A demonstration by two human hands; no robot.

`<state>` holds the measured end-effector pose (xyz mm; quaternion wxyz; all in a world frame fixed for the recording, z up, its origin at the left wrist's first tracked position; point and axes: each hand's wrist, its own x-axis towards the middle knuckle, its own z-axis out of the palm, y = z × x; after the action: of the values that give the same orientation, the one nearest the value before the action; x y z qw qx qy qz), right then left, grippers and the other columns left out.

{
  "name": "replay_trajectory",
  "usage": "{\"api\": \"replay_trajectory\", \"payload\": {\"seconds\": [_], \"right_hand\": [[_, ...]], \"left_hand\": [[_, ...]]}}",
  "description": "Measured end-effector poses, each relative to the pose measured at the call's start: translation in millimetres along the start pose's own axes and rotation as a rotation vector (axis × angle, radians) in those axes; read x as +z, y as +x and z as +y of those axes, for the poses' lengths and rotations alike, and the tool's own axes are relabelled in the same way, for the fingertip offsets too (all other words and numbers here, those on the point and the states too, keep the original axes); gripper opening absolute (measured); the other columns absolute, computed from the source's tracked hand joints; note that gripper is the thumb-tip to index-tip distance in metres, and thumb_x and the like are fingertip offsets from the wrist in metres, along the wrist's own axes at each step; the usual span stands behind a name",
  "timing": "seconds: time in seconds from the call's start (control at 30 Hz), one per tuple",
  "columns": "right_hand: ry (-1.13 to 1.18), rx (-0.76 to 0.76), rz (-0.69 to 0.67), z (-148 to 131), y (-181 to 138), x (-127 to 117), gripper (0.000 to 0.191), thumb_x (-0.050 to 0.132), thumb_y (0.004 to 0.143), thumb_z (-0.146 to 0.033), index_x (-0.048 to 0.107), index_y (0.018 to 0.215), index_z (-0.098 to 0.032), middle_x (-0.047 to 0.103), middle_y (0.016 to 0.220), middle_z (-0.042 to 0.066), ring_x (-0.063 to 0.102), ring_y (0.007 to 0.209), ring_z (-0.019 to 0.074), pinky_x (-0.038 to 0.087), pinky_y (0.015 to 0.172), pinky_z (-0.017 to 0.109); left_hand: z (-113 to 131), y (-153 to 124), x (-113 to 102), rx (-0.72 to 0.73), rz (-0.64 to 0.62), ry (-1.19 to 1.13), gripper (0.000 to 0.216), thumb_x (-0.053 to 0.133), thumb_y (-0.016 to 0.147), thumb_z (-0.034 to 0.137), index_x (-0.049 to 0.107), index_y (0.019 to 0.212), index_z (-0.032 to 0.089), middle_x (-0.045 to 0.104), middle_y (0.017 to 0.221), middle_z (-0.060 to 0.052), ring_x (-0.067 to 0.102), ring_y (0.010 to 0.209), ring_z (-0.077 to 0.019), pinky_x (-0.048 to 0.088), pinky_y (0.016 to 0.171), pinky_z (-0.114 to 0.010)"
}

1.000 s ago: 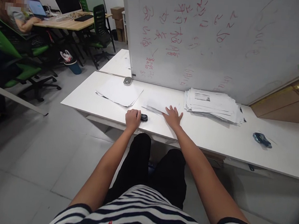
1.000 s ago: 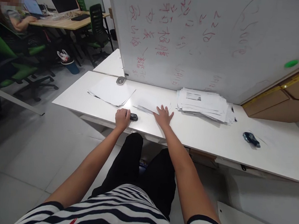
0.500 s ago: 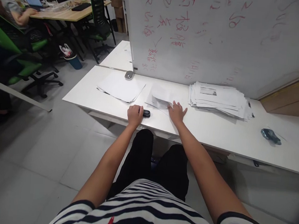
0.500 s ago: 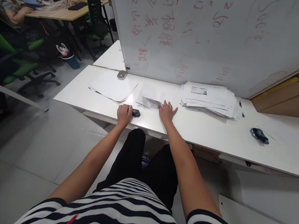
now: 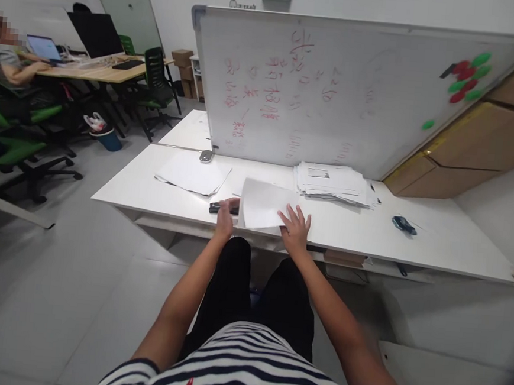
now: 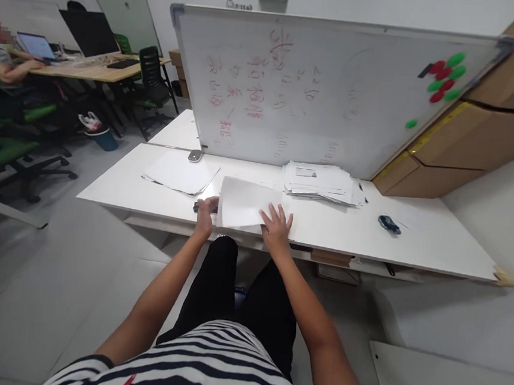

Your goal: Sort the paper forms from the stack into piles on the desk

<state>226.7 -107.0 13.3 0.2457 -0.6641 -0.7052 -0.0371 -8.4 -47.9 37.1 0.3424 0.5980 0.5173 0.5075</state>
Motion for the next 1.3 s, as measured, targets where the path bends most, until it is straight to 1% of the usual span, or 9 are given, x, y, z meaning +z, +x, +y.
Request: {"api": "replay_trajectory", "payload": {"seconds": [0.17, 0.33, 0.47, 0.57, 0.63, 0.73, 0.87, 1.07, 1.3], "right_hand": [[-0.072, -0.042, -0.135, 1, -39, -23, 0.053, 0.045, 0.086, -0.02, 0.045, 0.135, -0.039, 0.025, 0.154, -0.005, 0.009, 0.145, 0.029, -0.004, 0.112, 0.063], [-0.006, -0.019, -0.19, 5, -61, -26, 0.06, 0.056, 0.084, -0.029, 0.037, 0.14, -0.041, 0.012, 0.157, -0.003, 0.001, 0.145, 0.0331, 0.0, 0.111, 0.066], [0.242, 0.091, -0.193, 21, -58, -32, 0.104, 0.063, 0.076, -0.057, -0.004, 0.15, -0.029, -0.008, 0.158, 0.008, -0.003, 0.144, 0.0322, 0.019, 0.112, 0.058], [0.428, 0.235, 0.01, 33, -36, -51, 0.112, 0.057, 0.078, -0.062, -0.025, 0.145, -0.023, -0.008, 0.157, 0.015, 0.007, 0.145, 0.0287, 0.028, 0.11, 0.051], [0.517, 0.272, 0.127, 38, -16, -65, 0.1, 0.05, 0.084, -0.059, -0.019, 0.147, -0.023, 0.008, 0.157, 0.015, 0.018, 0.143, 0.0269, 0.032, 0.108, 0.049], [0.674, 0.251, 0.138, 39, 5, -71, 0.069, 0.042, 0.09, -0.054, 0.018, 0.148, -0.026, 0.042, 0.144, 0.011, 0.046, 0.128, 0.0239, 0.04, 0.103, 0.044], [0.793, 0.315, 0.149, 35, 8, -43, 0.052, 0.046, 0.086, -0.054, 0.054, 0.123, -0.02, 0.064, 0.118, 0.011, 0.061, 0.102, 0.023, 0.048, 0.091, 0.039], [0.786, 0.339, 0.073, 29, -6, -5, 0.036, 0.05, 0.082, -0.048, 0.06, 0.102, -0.02, 0.068, 0.1, 0.006, 0.062, 0.091, 0.0211, 0.048, 0.083, 0.034], [0.707, 0.446, 0.118, 30, -23, -1, 0.033, 0.05, 0.082, -0.048, 0.06, 0.094, -0.019, 0.067, 0.084, 0.004, 0.059, 0.074, 0.019, 0.046, 0.073, 0.032]], "left_hand": [[21, -20, 2, -0.251, -0.415, -0.281, 0.061, 0.046, 0.08, 0.069, 0.062, 0.115, 0.022, 0.07, 0.103, -0.009, 0.064, 0.097, -0.0248, 0.049, 0.083, -0.037], [21, -35, 13, -0.273, -0.279, -0.148, 0.046, 0.062, 0.077, 0.051, 0.063, 0.109, 0.018, 0.07, 0.103, -0.009, 0.064, 0.093, -0.0255, 0.051, 0.082, -0.038], [29, -35, 13, -0.137, -0.288, -0.145, 0.038, 0.057, 0.081, 0.049, 0.065, 0.105, 0.021, 0.07, 0.104, -0.006, 0.063, 0.098, -0.024, 0.05, 0.086, -0.037], [49, -29, 10, -0.024, -0.294, -0.132, 0.036, 0.056, 0.082, 0.049, 0.067, 0.101, 0.021, 0.07, 0.101, -0.005, 0.062, 0.099, -0.0227, 0.049, 0.088, -0.036], [63, -25, 10, 0.06, -0.256, -0.099, 0.035, 0.055, 0.084, 0.05, 0.067, 0.1, 0.021, 0.069, 0.1, -0.004, 0.062, 0.099, -0.0222, 0.048, 0.089, -0.036], [71, -19, 17, 0.19, -0.197, -0.08, 0.035, 0.05, 0.087, 0.048, 0.066, 0.105, 0.023, 0.067, 0.109, -0.005, 0.059, 0.107, -0.0215, 0.045, 0.095, -0.036], [45, -16, 34, 0.102, -0.107, -0.136, 0.038, 0.054, 0.085, 0.048, 0.062, 0.11, 0.021, 0.066, 0.111, -0.007, 0.059, 0.106, -0.0209, 0.046, 0.094, -0.035], [0, -18, 44, -0.046, -0.171, -0.155, 0.042, 0.061, 0.079, 0.046, 0.063, 0.111, 0.019, 0.068, 0.109, -0.007, 0.061, 0.104, -0.0219, 0.046, 0.093, -0.037], [-1, -22, 40, -0.028, -0.109, -0.151, 0.035, 0.06, 0.081, 0.042, 0.063, 0.109, 0.02, 0.068, 0.105, -0.006, 0.062, 0.102, -0.022, 0.047, 0.091, -0.036]]}}
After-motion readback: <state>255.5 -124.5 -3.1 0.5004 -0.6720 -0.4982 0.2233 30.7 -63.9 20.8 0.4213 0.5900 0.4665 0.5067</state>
